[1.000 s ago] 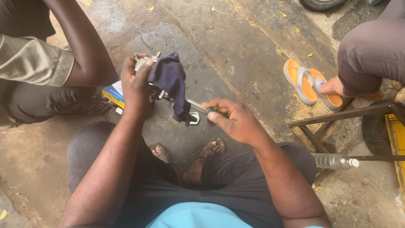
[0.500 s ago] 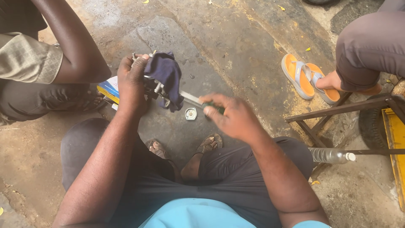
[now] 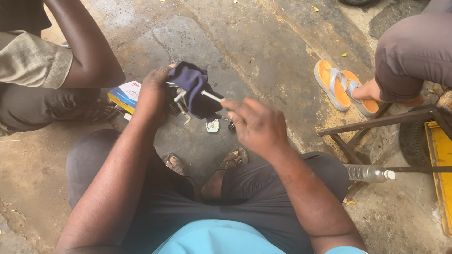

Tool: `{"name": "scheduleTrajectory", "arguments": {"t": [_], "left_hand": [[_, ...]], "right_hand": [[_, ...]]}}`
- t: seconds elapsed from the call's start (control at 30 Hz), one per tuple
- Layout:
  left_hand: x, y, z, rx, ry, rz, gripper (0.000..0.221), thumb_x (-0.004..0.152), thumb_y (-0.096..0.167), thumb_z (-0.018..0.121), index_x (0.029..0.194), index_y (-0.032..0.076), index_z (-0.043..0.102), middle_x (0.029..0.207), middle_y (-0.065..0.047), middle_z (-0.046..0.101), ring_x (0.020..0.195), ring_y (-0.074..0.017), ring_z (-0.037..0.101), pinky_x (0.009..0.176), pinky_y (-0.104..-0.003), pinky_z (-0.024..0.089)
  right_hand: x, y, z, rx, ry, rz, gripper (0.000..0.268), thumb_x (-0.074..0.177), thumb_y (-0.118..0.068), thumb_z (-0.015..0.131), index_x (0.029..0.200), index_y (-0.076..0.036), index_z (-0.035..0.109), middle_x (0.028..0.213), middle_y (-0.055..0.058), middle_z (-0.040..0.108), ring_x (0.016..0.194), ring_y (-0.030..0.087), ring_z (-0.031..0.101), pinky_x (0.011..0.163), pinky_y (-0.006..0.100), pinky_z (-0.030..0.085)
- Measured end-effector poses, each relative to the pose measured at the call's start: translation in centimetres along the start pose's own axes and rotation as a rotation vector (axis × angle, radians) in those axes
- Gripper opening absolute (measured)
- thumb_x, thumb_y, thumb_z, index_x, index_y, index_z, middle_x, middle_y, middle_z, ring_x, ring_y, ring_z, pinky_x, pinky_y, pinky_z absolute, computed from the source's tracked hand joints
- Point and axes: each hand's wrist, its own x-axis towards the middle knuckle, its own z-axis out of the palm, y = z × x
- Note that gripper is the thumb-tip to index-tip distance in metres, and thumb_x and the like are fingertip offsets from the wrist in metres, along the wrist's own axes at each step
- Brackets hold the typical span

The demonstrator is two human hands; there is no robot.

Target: Disassembling and cleaning a motorcycle carburetor using a screwdriver.

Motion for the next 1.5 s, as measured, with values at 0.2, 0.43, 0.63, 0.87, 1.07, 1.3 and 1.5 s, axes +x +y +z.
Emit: {"name": "scheduleTrajectory", "arguments": {"t": [0.2,0.43,0.63,0.87,1.07,1.3,1.5], "left_hand": [[0.3,-0.2,1.1,0.155,0.11,0.108,0.035,0.096,0.03,0.054,0.12,0.005,0.061,0.106,-0.007,0.063,0.067,-0.0227,0.063,0.048,-0.04,0.049],[-0.4,0.1,0.8,-0.029,-0.107,0.168,0.036,0.101,0.013,0.043,0.129,0.002,0.061,0.119,-0.011,0.069,0.106,-0.0227,0.07,0.088,-0.037,0.06],[1.3,-1.0,-2.4,-0.151,0.151,0.097,0.028,0.112,0.032,0.052,0.123,0.01,0.065,0.11,-0.005,0.068,0.097,-0.0175,0.07,0.079,-0.034,0.057],[0.6,-1.4,-2.1,-0.092,0.094,0.12,0.028,0.112,0.033,0.054,0.122,0.01,0.065,0.105,-0.005,0.065,0.091,-0.0164,0.066,0.076,-0.034,0.055],[-0.5,-0.4,-1.3,-0.035,0.085,0.197,0.025,0.107,0.026,0.053,0.121,0.007,0.061,0.115,-0.004,0.065,0.105,-0.0178,0.065,0.089,-0.036,0.055],[-0.9,0.2,-1.4,-0.026,-0.015,0.387,0.024,0.107,0.022,0.059,0.125,0.006,0.06,0.119,-0.007,0.063,0.111,-0.0212,0.066,0.096,-0.037,0.056],[-0.3,-1.3,-3.8,1.078,0.205,0.907,0.025,0.112,0.019,0.051,0.123,-0.002,0.061,0.116,-0.014,0.062,0.107,-0.0268,0.063,0.09,-0.04,0.053]], "right_hand": [[0.3,0.3,-1.2,0.112,-0.079,0.166,0.026,0.095,-0.025,0.073,0.121,-0.025,0.074,0.084,0.0,0.07,0.064,0.016,0.065,0.057,0.034,0.052],[-0.5,0.1,-1.4,0.195,0.005,0.179,0.024,0.095,-0.024,0.068,0.118,-0.026,0.074,0.091,0.003,0.073,0.073,0.021,0.069,0.064,0.035,0.057],[-0.9,-0.6,-1.0,0.266,-0.205,0.153,0.024,0.098,-0.025,0.066,0.122,-0.025,0.072,0.089,0.001,0.073,0.07,0.02,0.07,0.06,0.036,0.055],[-1.1,0.0,-0.2,0.4,-0.138,0.147,0.027,0.1,-0.024,0.066,0.126,-0.024,0.07,0.106,0.003,0.076,0.089,0.02,0.075,0.077,0.035,0.061],[-0.6,0.6,-1.8,0.41,-0.198,0.163,0.027,0.097,-0.024,0.066,0.124,-0.022,0.071,0.11,0.005,0.077,0.09,0.023,0.075,0.077,0.037,0.06],[-1.3,0.3,-0.9,0.338,-0.238,0.167,0.026,0.095,-0.025,0.068,0.121,-0.023,0.073,0.103,0.005,0.078,0.088,0.024,0.075,0.077,0.039,0.058],[-0.9,0.6,-1.3,0.46,-0.241,0.219,0.028,0.094,-0.025,0.068,0.121,-0.023,0.073,0.107,0.004,0.078,0.088,0.02,0.076,0.078,0.035,0.06]]}}
